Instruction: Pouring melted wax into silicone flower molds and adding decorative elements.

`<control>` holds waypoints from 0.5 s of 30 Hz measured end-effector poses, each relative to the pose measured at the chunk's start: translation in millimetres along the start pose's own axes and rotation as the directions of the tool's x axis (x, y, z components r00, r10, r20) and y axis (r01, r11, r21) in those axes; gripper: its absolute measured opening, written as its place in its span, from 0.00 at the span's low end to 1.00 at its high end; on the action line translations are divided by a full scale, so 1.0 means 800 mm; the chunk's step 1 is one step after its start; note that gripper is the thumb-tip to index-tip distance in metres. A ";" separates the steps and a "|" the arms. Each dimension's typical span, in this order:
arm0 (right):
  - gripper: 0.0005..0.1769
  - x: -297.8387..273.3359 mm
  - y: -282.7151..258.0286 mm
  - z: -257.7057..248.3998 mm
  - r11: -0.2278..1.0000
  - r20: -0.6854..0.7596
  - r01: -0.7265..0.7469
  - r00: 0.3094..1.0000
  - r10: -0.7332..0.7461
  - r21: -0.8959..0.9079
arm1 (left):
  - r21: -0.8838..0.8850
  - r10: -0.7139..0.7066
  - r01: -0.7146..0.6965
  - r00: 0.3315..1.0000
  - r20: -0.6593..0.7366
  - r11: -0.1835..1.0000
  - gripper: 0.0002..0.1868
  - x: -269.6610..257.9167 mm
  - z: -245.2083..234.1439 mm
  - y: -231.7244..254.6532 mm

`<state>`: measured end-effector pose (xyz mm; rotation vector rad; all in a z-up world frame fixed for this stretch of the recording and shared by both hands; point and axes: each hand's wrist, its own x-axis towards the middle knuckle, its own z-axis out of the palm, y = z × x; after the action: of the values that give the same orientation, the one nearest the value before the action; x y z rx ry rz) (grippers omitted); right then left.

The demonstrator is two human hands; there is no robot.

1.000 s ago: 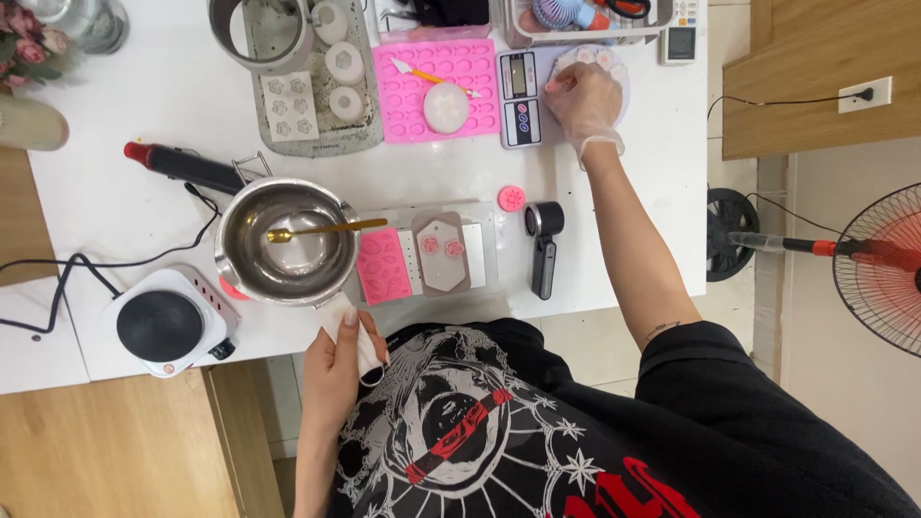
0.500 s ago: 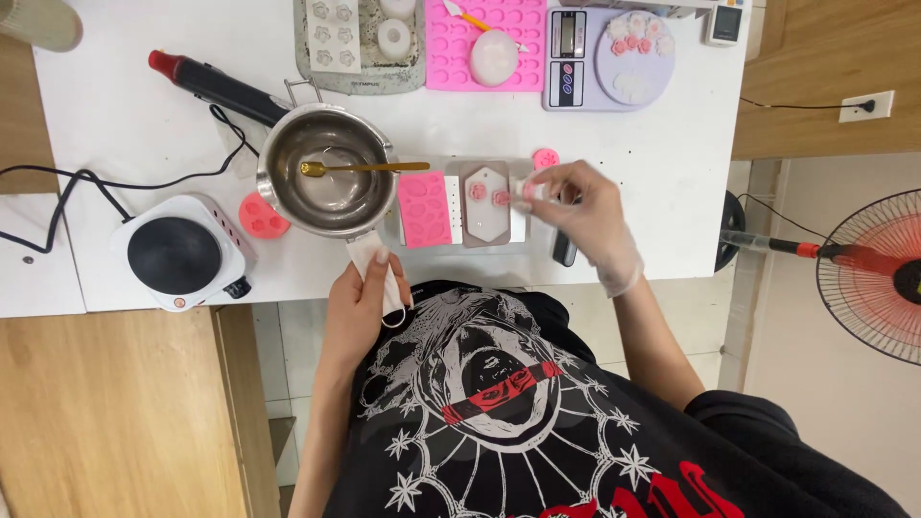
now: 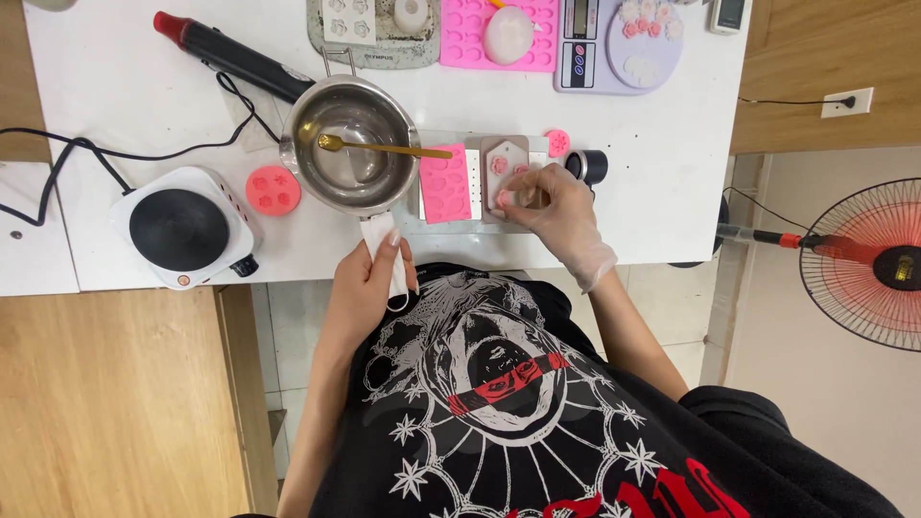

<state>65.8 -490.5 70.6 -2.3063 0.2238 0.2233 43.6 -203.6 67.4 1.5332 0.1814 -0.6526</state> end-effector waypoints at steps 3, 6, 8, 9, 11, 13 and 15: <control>0.14 0.001 -0.002 0.001 0.999 -0.002 0.018 1.000 -0.018 -0.047 | 0.007 0.020 -0.021 1.000 0.003 1.000 0.22 -0.001 -0.003 -0.004; 0.16 0.002 -0.002 0.002 0.994 -0.010 0.070 0.997 -0.071 -0.079 | 0.003 0.011 -0.011 1.000 -0.001 1.000 0.22 0.000 -0.005 -0.005; 0.17 0.002 -0.003 0.002 0.992 -0.010 0.079 0.997 -0.080 -0.096 | 0.002 0.005 -0.005 1.000 -0.005 1.000 0.21 -0.001 -0.006 -0.002; 0.18 0.001 -0.003 0.002 0.990 -0.009 0.086 0.996 -0.087 -0.115 | 0.001 -0.003 0.003 1.000 -0.006 1.000 0.21 -0.001 -0.006 -0.001; 0.18 0.002 -0.001 0.003 0.988 -0.015 0.094 0.995 -0.097 -0.121 | 0.006 0.001 -0.001 1.000 -0.008 1.000 0.21 0.000 -0.007 -0.002; 0.17 0.002 -0.001 0.003 0.987 -0.021 0.101 0.994 -0.104 -0.128 | 0.011 0.003 -0.003 1.000 -0.007 1.000 0.21 0.001 -0.008 -0.003; 0.17 0.002 -0.003 0.002 0.985 -0.023 0.098 0.995 -0.102 -0.139 | 0.000 0.010 -0.010 1.000 -0.004 1.000 0.21 0.001 -0.008 -0.004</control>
<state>67.7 -487.5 71.0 -2.4521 0.1102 0.1581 44.8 -197.4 63.7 1.5350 0.1764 -0.6414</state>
